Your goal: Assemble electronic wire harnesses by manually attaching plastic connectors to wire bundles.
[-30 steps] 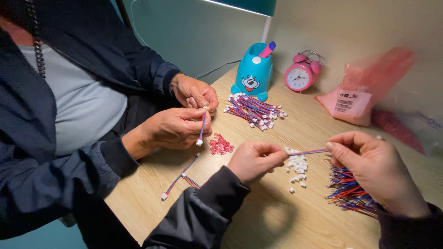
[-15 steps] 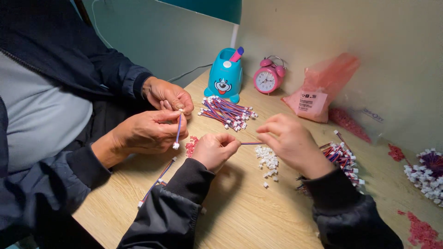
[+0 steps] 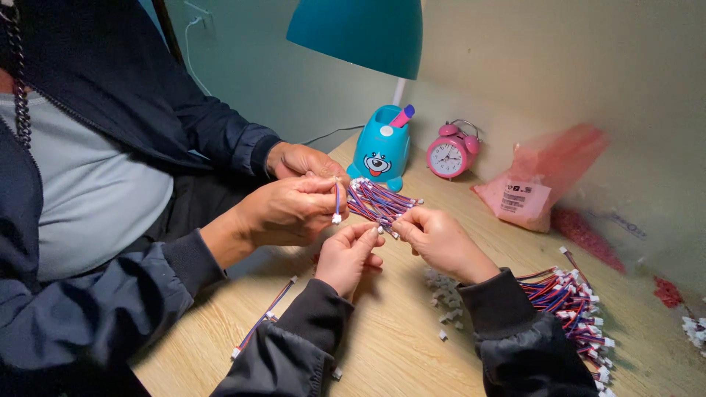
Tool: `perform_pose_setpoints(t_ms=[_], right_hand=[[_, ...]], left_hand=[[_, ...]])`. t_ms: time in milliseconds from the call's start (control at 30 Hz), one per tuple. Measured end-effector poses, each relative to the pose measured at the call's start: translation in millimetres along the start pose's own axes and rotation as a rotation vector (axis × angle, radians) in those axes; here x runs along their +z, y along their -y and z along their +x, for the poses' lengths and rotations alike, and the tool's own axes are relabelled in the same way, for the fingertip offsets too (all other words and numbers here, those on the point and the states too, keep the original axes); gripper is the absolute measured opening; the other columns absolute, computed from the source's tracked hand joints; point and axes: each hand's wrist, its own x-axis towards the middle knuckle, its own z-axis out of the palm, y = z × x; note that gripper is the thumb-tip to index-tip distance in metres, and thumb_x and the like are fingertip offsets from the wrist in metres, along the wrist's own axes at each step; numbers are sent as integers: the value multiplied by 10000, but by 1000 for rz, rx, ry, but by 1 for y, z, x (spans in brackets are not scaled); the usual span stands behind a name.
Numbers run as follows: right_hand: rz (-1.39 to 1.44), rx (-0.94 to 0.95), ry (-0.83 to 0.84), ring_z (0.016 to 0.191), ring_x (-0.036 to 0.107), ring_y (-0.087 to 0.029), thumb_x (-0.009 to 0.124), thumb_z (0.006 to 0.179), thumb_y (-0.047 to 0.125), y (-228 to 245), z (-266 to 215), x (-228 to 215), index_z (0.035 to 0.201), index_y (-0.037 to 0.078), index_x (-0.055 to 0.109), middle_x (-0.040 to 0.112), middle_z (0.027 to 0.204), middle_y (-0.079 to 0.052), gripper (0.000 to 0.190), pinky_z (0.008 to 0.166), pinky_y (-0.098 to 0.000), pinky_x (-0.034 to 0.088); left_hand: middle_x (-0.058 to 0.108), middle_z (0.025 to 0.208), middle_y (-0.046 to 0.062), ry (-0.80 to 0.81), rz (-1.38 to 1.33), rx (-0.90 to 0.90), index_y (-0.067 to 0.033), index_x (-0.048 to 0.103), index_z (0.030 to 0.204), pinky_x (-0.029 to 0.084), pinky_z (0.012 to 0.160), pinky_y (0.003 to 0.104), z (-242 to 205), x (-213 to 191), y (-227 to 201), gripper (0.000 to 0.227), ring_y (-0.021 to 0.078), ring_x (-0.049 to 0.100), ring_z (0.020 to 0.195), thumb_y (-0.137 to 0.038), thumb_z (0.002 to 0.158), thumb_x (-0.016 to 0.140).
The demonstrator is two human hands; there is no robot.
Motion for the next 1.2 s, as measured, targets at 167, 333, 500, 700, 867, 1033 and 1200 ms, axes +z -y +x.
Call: perform_pose_setpoints(t_ms=[167, 333, 500, 700, 867, 1033, 1200], right_hand=[[47, -24, 13, 530, 594, -131, 638, 885, 174, -21, 6, 12, 839, 32, 711, 635, 631, -67, 167, 472, -240, 485], [48, -32, -34, 522, 603, -132, 682, 852, 164, -19, 2, 17, 846, 44, 736, 635, 588, -80, 132, 462, -238, 481], [106, 3, -52, 515, 619, -124, 737, 802, 167, -11, -7, 23, 827, 61, 749, 644, 571, -74, 109, 448, -222, 476], [340, 56, -77, 480, 622, -159, 741, 782, 105, -8, -8, 38, 833, -14, 720, 632, 563, -133, 131, 415, -215, 480], [505, 37, -117, 440, 615, -161, 688, 861, 129, -10, 2, 49, 829, -31, 678, 632, 581, -130, 164, 359, -208, 445], [538, 7, -160, 370, 495, -128, 669, 887, 168, 6, 14, 45, 774, -16, 643, 554, 462, -115, 218, 342, -193, 378], [440, 7, -247, 370, 476, -143, 679, 859, 175, 21, 16, 38, 770, -12, 664, 544, 424, -123, 208, 362, -225, 368]], left_hand=[[718, 891, 129, -85, -144, -16, 7, 655, 1103, 626, 483, 312, -3, 5, 3, 290, 158, 679, 533, -193, 899, 705], [713, 885, 124, -108, -154, -13, 1, 665, 1079, 625, 477, 299, -5, 7, 3, 283, 158, 682, 543, -196, 885, 727], [700, 840, 107, -133, -153, 43, -1, 664, 1009, 617, 456, 279, -5, 9, 6, 248, 142, 664, 524, -206, 884, 726], [659, 819, 90, -131, -166, 90, -1, 626, 992, 613, 442, 275, 7, 5, 21, 218, 135, 645, 517, -202, 925, 675], [653, 814, 84, -172, -202, 56, -30, 642, 1025, 624, 448, 300, 19, 1, 17, 229, 155, 657, 526, -233, 926, 680], [629, 657, 110, -143, -118, 127, 2, 633, 1013, 623, 443, 308, 25, 12, -14, 247, 191, 653, 471, -223, 923, 680], [624, 559, 148, -206, -100, 210, 5, 636, 981, 609, 430, 293, 20, 29, -24, 202, 208, 659, 445, -188, 927, 662]])
